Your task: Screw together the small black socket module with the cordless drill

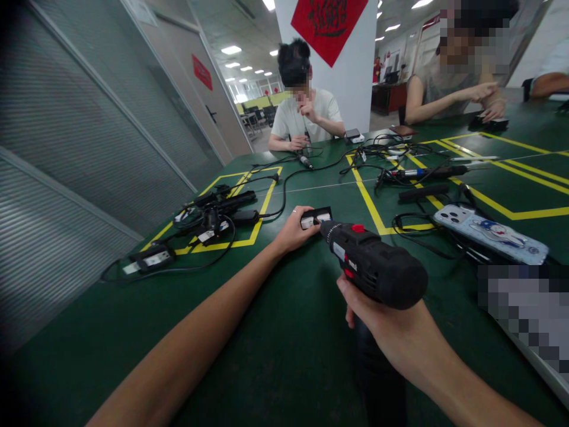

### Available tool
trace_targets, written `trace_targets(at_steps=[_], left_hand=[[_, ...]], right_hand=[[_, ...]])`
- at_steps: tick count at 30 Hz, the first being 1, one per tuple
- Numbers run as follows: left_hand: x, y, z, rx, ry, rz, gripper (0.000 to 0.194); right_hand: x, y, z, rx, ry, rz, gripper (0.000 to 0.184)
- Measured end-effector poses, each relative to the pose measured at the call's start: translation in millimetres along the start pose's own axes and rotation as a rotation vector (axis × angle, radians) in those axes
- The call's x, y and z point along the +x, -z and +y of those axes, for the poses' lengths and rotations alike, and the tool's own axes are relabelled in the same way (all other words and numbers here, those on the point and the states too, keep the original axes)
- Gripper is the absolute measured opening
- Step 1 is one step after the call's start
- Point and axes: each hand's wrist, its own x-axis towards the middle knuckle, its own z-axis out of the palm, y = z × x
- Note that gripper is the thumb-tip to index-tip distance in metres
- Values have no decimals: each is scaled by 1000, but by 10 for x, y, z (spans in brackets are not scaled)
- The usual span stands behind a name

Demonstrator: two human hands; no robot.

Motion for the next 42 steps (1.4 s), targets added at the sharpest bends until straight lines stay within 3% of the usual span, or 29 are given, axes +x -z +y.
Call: trace_targets(at_steps=[6, 27, 34, 42], left_hand=[[1, 10, 9, -8, 1, -12, 51], [17, 39, 27, -104, 118, -50, 41], [16, 38, 44, -101, 130, -46, 41], [20, 52, 65, -81, 120, -50, 41]], right_hand=[[16, 28, 34, -146, 37, -10, 44], [101, 95, 103, 220, -83, -38, 37], [126, 119, 153, 153, -39, -4, 32], [119, 134, 169, 47, -28, 16, 43]])
